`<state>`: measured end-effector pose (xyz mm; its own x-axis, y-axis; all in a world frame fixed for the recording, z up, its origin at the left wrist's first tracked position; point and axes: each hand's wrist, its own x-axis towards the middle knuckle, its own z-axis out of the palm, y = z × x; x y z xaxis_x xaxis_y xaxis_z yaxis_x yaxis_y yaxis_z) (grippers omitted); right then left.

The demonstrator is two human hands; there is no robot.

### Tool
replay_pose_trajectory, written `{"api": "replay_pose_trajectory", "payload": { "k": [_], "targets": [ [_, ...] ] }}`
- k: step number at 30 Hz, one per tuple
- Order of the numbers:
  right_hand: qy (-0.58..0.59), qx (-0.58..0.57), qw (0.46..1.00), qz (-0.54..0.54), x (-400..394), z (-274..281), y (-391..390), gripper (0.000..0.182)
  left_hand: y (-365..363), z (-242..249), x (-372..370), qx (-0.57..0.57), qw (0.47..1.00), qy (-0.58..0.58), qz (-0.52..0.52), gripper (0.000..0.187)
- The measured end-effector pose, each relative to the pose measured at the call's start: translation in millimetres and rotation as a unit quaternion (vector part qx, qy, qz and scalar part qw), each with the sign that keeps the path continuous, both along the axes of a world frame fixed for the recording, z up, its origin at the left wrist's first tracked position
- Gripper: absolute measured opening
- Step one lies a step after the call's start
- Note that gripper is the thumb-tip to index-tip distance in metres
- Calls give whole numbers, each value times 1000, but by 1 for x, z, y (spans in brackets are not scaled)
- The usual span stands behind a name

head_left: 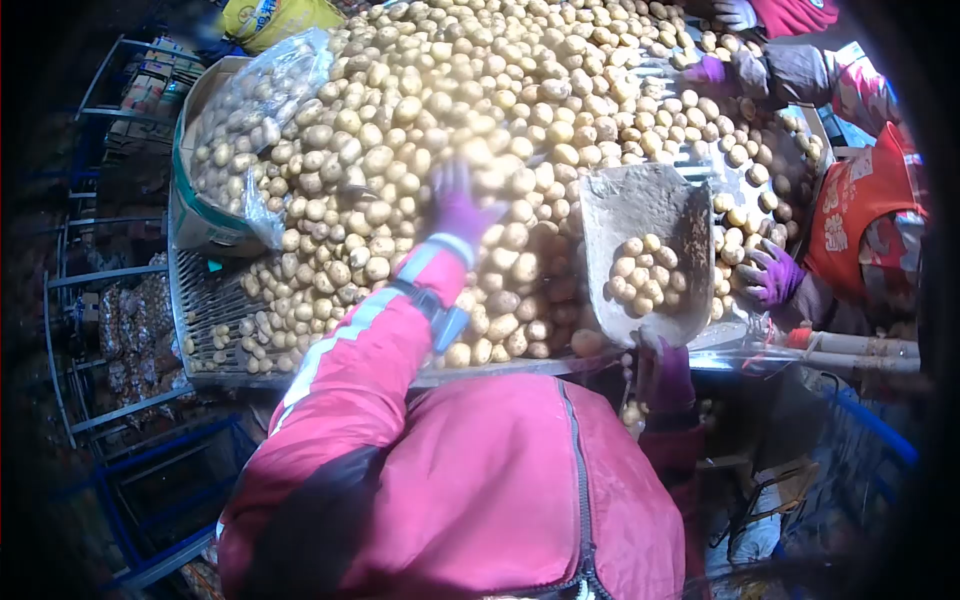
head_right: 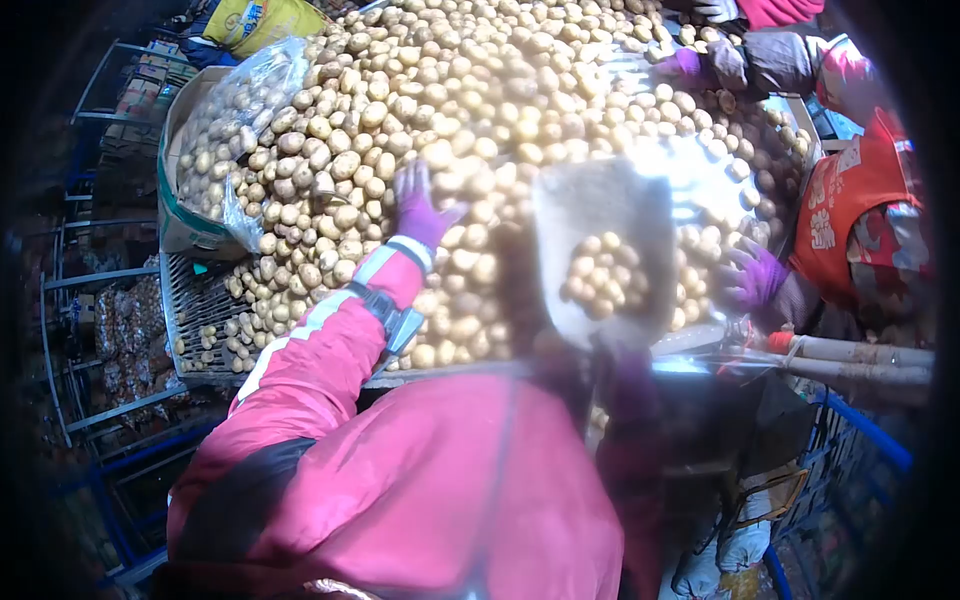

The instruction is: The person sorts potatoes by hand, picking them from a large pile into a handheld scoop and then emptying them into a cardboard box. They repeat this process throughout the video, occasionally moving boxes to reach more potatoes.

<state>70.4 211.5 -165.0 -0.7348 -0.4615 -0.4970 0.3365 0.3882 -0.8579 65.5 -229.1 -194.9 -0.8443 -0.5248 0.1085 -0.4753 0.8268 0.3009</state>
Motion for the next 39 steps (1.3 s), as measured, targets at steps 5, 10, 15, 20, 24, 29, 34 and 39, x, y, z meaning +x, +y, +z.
{"api": "replay_pose_trajectory", "payload": {
  "k": [5,10,15,20,24,29,34,39],
  "targets": [
    [252,120,956,93,-17,57,-14,25,20,-4,-89,-58,998,-17,-14,98],
    [330,168,919,136,-20,53,-12,23,69,2,-142,-32,999,23,-15,95],
    [364,213,901,104,-14,56,-24,25,123,-42,-140,49,969,74,-231,76],
    [231,198,952,45,-12,100,-50,24,6,35,-60,347,914,146,-153,41],
    [246,162,953,67,-4,100,-51,24,-91,54,-9,73,982,114,-130,30],
    [315,135,933,111,1,110,-64,24,-65,27,-33,24,998,-44,-41,58],
    [249,97,961,72,10,124,-74,25,-32,28,-98,349,929,61,-111,41],
    [-282,-31,940,-191,7,71,-49,24,-88,24,-38,-7,972,37,-232,24]
  ]
}}
